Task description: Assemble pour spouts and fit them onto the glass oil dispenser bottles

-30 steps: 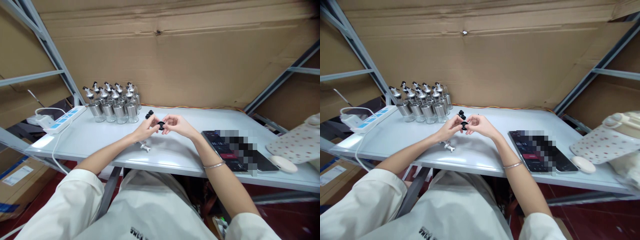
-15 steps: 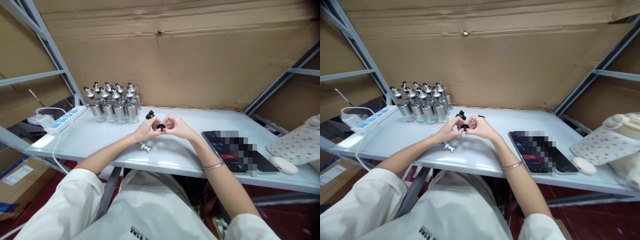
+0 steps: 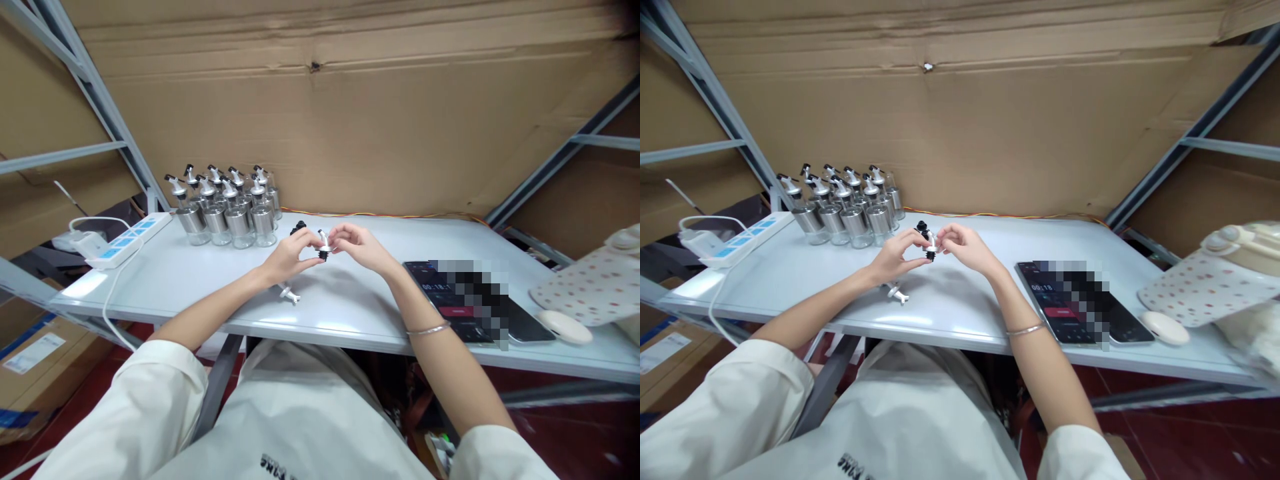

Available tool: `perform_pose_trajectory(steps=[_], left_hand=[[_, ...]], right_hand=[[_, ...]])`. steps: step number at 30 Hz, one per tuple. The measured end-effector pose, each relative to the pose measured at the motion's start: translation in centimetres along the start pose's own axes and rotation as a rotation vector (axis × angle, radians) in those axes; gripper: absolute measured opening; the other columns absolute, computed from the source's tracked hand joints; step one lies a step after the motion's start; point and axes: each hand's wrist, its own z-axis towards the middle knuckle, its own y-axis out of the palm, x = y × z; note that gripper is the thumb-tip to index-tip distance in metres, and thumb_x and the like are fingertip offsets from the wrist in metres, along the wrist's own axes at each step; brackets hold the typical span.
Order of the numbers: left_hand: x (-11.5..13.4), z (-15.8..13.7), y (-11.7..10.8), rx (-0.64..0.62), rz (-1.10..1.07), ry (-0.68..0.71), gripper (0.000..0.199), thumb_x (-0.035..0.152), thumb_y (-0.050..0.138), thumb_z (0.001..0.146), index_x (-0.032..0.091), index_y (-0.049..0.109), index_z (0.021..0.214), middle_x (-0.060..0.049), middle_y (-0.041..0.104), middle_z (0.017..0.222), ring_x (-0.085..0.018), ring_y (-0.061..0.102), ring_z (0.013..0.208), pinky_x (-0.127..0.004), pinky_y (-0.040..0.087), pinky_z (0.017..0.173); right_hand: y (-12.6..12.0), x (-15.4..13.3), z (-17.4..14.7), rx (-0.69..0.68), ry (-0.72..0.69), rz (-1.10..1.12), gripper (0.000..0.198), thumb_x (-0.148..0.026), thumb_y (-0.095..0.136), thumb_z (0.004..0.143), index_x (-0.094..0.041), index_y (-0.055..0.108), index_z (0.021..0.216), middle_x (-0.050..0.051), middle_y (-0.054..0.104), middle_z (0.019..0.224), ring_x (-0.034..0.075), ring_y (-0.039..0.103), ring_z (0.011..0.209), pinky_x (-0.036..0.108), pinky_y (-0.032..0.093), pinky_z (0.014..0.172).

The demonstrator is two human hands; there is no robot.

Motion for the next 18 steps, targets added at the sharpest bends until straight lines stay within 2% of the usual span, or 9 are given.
perform_pose_trajectory(steps=[3,7,12,18], left_hand=[[0.03,-0.22,0.19,-0.014,0.047,0.105,0.02,0.027,0.064,0.08,0.017,0.059,0.096,-0.006,0.06,0.091,-0.016,0.059,0.084,-0.029,0.047,0.078],[0.11,-0.57,0.43,0.0,0.101,0.213,0.02,0.026,0.063,0.081,0.015,0.058,0.098,-0.005,0.06,0.088,-0.014,0.061,0.079,-0.026,0.049,0.073],[0.44,-0.74,0.55,-0.008,0.118,0.228,0.024,0.03,0.062,0.082,0.013,0.057,0.1,-0.007,0.061,0.089,-0.014,0.062,0.082,-0.027,0.052,0.076],[0.11,-0.95,0.88,-0.029,0.078,0.232,0.036,0.035,0.063,0.081,0.013,0.058,0.109,-0.008,0.069,0.093,-0.014,0.066,0.083,-0.027,0.054,0.078]], right_hand=[[0.16,-0.5,-0.1,0.025,-0.009,0.0,0.019,-0.033,0.064,0.072,-0.018,0.056,0.081,0.0,0.064,0.073,0.012,0.06,0.065,0.031,0.05,0.068],[0.49,-0.88,-0.32,0.024,-0.033,0.006,0.029,-0.04,0.072,0.067,-0.018,0.055,0.075,-0.001,0.062,0.064,0.012,0.059,0.06,0.031,0.049,0.064],[0.32,-0.7,-0.32,0.016,-0.047,0.009,0.032,-0.043,0.076,0.064,-0.016,0.058,0.07,0.0,0.064,0.062,0.013,0.059,0.059,0.029,0.048,0.062],[0.01,-0.25,-0.26,-0.01,-0.057,-0.004,0.031,-0.043,0.076,0.065,-0.016,0.06,0.068,0.002,0.065,0.063,0.013,0.06,0.06,0.03,0.049,0.062]])
